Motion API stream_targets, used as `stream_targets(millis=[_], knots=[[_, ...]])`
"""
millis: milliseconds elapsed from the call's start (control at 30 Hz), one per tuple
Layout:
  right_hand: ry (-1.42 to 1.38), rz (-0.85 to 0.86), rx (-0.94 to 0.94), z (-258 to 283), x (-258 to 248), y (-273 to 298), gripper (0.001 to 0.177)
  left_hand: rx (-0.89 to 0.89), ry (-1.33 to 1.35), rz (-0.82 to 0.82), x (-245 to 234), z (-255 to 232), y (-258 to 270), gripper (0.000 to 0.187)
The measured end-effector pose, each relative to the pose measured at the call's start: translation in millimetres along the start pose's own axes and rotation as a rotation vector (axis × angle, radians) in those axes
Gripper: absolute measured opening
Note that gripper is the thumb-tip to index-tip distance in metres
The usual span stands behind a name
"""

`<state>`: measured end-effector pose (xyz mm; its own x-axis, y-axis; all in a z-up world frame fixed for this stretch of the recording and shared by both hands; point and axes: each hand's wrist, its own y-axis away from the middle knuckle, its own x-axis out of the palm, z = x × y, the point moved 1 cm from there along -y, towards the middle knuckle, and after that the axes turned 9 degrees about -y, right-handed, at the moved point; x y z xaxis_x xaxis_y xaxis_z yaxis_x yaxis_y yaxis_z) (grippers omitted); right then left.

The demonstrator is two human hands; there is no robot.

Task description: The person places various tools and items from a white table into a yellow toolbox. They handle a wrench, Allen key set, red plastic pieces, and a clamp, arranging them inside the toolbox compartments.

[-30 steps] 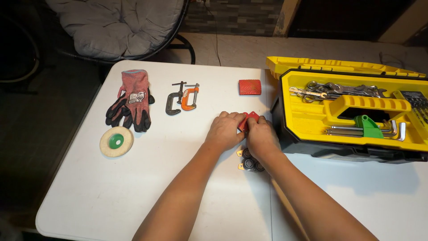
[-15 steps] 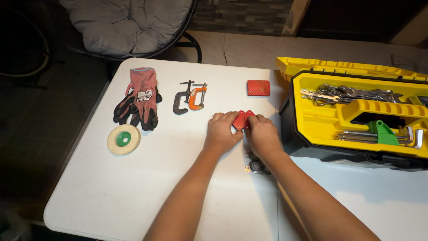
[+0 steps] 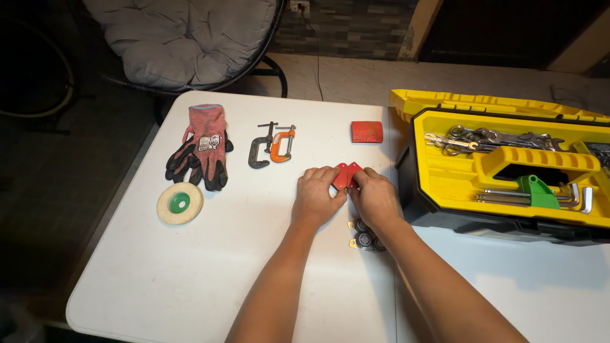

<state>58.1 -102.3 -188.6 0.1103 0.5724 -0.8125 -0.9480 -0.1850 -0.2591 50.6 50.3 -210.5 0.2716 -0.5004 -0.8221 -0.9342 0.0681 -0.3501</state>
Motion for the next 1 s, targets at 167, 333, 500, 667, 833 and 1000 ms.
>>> stream_targets(millis=[167,333,500,667,833,1000], knots=[[-0.009,0.006,-0.005,0.0,-0.3,-0.3,0.019,-0.013,-0.002,-0.003,0.8,-0.5,0.7,0.050],[0.007,0.040,0.009,-0.6,-0.8,-1.9,0.020,-0.003,0.008,-0.032,1.3,-0.5,0.6,0.049],[0.007,0.042,-0.005,0.8,-1.8,-2.1,0.021,0.015,0.028,-0.077,1.6,-0.4,-0.8,0.045],[0.012,0.056,0.015,2.4,-1.6,-0.5,0.020,0.032,0.055,-0.109,1.2,1.5,-0.7,0.046],[0.019,0.054,0.004,2.9,-0.7,-0.3,0.019,0.005,0.086,-0.106,0.8,3.0,-0.9,0.045],[0.015,0.038,-0.015,1.9,-0.3,-2.2,0.026,0.019,0.067,-0.132,0.0,2.0,-0.4,0.045]])
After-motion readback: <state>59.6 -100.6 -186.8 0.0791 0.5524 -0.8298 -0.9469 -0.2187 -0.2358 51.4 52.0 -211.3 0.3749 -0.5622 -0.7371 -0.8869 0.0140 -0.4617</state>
